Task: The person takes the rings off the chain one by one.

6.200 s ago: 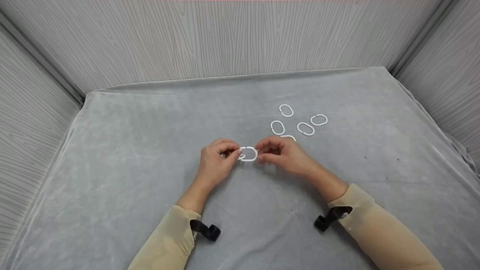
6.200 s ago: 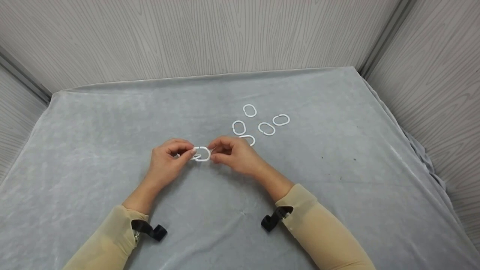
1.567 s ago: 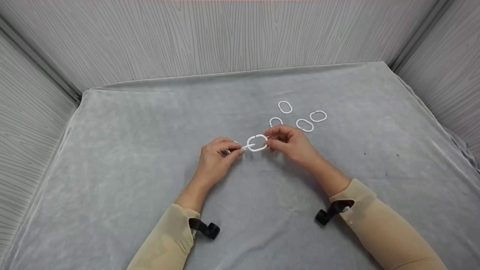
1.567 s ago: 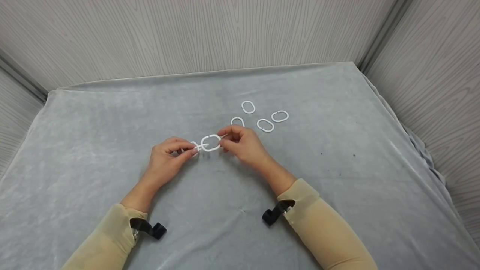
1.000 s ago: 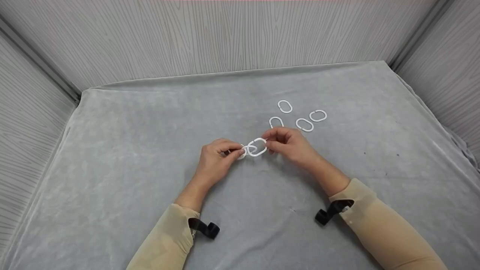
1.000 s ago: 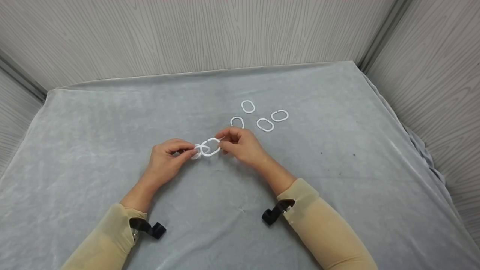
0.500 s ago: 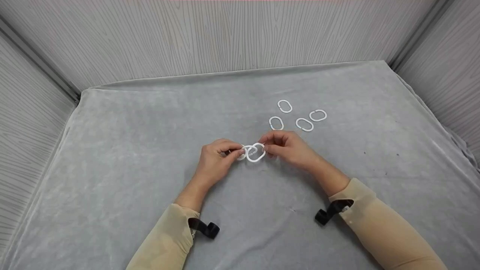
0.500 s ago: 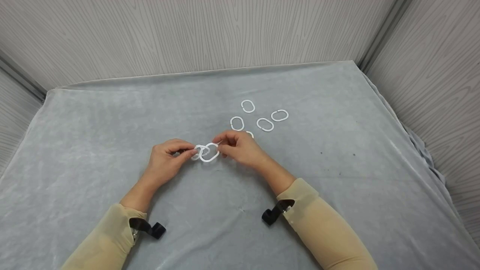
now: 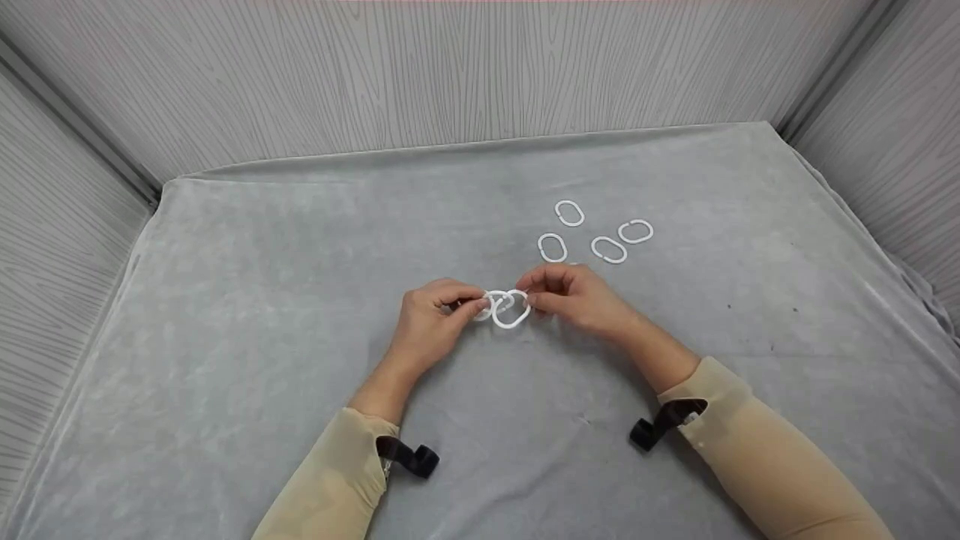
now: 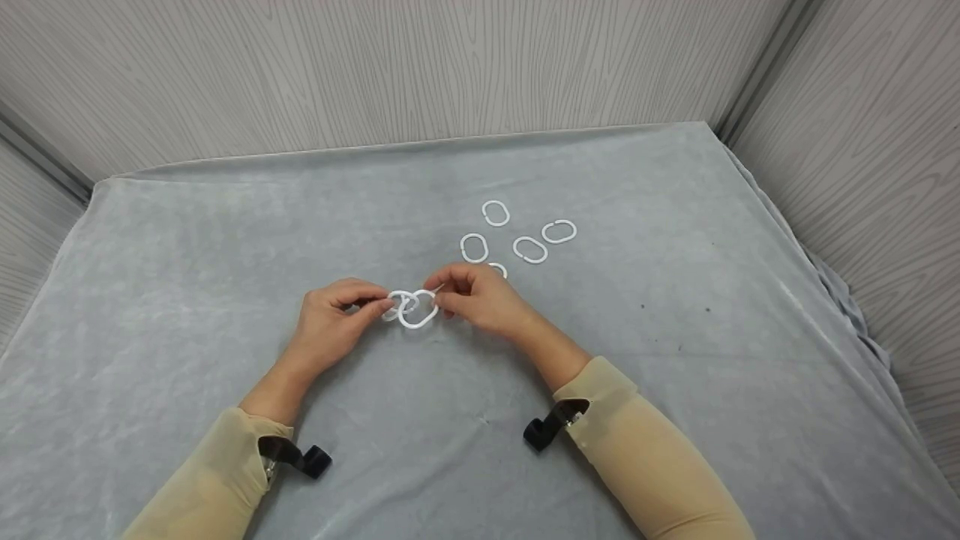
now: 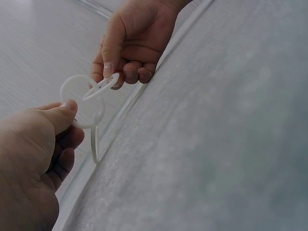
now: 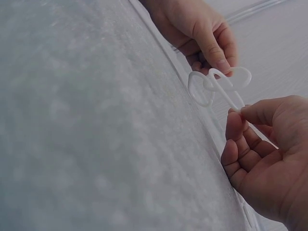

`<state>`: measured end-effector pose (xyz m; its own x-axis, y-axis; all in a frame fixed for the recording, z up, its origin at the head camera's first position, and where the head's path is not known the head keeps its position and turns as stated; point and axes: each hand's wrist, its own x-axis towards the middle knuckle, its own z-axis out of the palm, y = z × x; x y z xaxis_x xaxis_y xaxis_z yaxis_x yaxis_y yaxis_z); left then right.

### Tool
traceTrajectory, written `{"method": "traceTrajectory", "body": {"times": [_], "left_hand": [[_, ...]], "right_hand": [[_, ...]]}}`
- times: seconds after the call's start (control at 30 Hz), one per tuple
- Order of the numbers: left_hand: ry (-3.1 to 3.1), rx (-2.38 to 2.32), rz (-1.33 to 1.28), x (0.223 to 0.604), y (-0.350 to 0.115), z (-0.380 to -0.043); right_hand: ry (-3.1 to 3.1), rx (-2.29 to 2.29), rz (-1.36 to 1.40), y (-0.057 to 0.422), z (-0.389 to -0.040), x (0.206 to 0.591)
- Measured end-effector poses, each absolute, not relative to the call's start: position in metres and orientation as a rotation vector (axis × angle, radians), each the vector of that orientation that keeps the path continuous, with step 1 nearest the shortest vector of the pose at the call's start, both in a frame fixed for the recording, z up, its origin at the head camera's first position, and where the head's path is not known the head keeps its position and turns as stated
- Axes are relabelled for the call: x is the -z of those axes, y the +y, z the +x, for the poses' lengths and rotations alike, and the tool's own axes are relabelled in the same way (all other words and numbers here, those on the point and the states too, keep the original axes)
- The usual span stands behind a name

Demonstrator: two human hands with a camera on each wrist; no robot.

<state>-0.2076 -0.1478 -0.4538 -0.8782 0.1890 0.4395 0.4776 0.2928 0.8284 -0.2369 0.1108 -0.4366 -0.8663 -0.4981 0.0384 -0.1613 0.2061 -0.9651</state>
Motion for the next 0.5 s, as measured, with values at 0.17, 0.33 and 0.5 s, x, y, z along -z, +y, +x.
{"method": "traceTrajectory", "body": {"times": [0.17,0.33,0.5], "left_hand": [[-2.308,1.621,-0.596,0.4544,-0.1479,-0.2073],[-2.304,1.619,-0.586,0.4535,-0.148,-0.2069],[-2.3,1.631,-0.587,0.4529,-0.148,-0.2067]], "right_hand": [[2.201,1.702,-0.635,0.1107,-0.2374,0.4379],[2.19,1.71,-0.649,0.1104,-0.2381,0.4379],[2.176,1.716,-0.661,0.1113,-0.2381,0.438]]}}
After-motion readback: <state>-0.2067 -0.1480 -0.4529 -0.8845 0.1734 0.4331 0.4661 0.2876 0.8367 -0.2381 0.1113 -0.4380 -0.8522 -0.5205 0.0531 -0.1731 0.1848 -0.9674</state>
